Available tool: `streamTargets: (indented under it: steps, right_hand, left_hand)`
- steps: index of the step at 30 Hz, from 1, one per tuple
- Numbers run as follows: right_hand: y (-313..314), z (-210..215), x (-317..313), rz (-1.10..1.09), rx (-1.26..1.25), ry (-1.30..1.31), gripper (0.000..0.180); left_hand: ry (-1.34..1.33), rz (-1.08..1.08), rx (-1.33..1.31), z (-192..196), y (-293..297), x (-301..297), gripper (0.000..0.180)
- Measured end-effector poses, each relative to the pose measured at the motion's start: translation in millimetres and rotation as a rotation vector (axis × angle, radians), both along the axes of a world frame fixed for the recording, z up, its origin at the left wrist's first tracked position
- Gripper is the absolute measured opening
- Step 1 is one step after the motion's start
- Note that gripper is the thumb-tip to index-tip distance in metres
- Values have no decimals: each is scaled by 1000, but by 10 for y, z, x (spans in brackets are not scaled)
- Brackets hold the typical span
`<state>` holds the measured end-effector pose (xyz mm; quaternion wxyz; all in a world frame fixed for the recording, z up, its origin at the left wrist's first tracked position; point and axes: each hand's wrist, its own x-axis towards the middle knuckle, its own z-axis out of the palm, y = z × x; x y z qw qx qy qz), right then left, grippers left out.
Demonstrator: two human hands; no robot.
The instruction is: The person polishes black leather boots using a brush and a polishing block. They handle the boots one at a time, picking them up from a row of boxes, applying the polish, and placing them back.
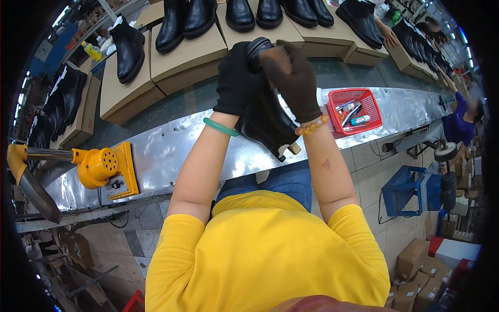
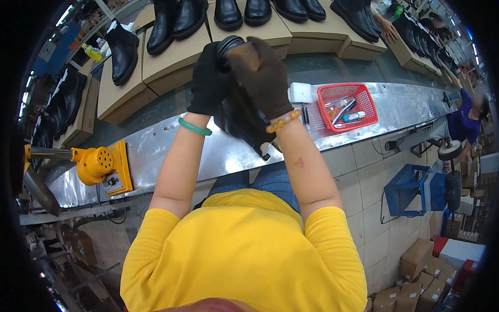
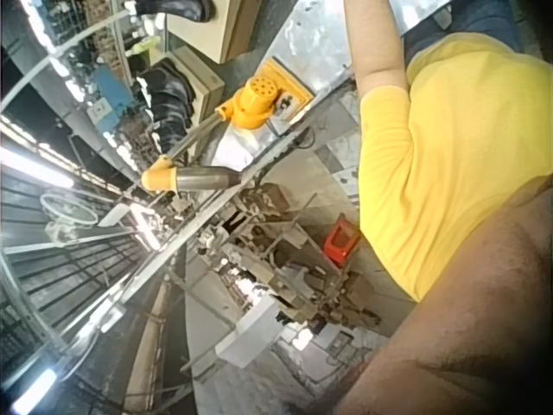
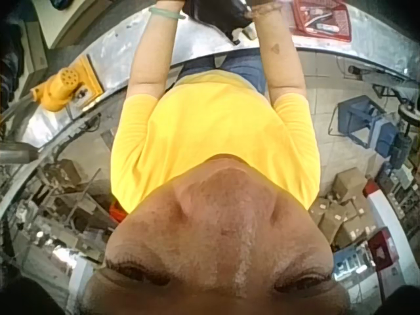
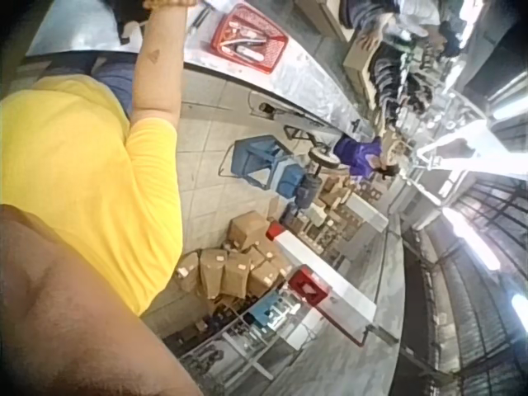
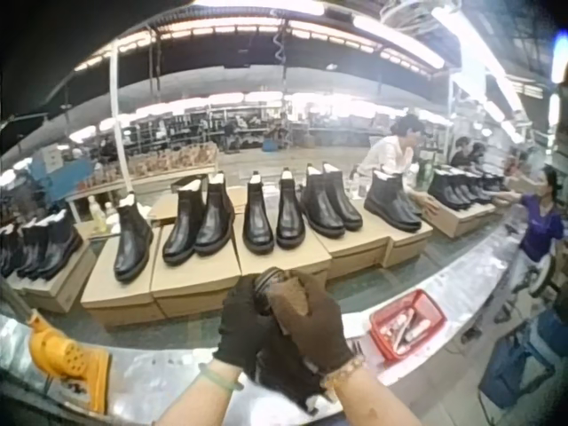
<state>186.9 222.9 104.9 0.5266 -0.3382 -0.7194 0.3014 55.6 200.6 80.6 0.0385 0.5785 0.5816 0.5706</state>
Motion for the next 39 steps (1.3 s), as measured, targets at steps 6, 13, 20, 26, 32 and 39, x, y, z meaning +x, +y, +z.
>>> streamTargets:
  steps: [6, 13, 20, 26, 32, 39]
  right_hand:
    - [-57, 53, 46, -78, 105, -5, 48]
    - [291, -15, 361, 45, -335, 155, 45]
    - [88, 68, 187, 286, -284, 217, 43]
    - [86, -126, 145, 454, -544, 238, 39]
    - [119, -358, 259, 267, -567, 161, 40]
    - [-156, 121, 126, 223, -14, 135, 46]
  left_hand:
    - [70, -36, 50, -43, -32, 38, 48]
    - [37, -68, 101, -1, -229, 38, 55]
    - [-77, -228, 41, 4, -306, -56, 55]
    - [-271, -420, -78, 48, -395, -276, 59]
    - [-284, -432, -94, 63, -425, -367, 63]
    - [-303, -440, -63, -50, -357, -247, 63]
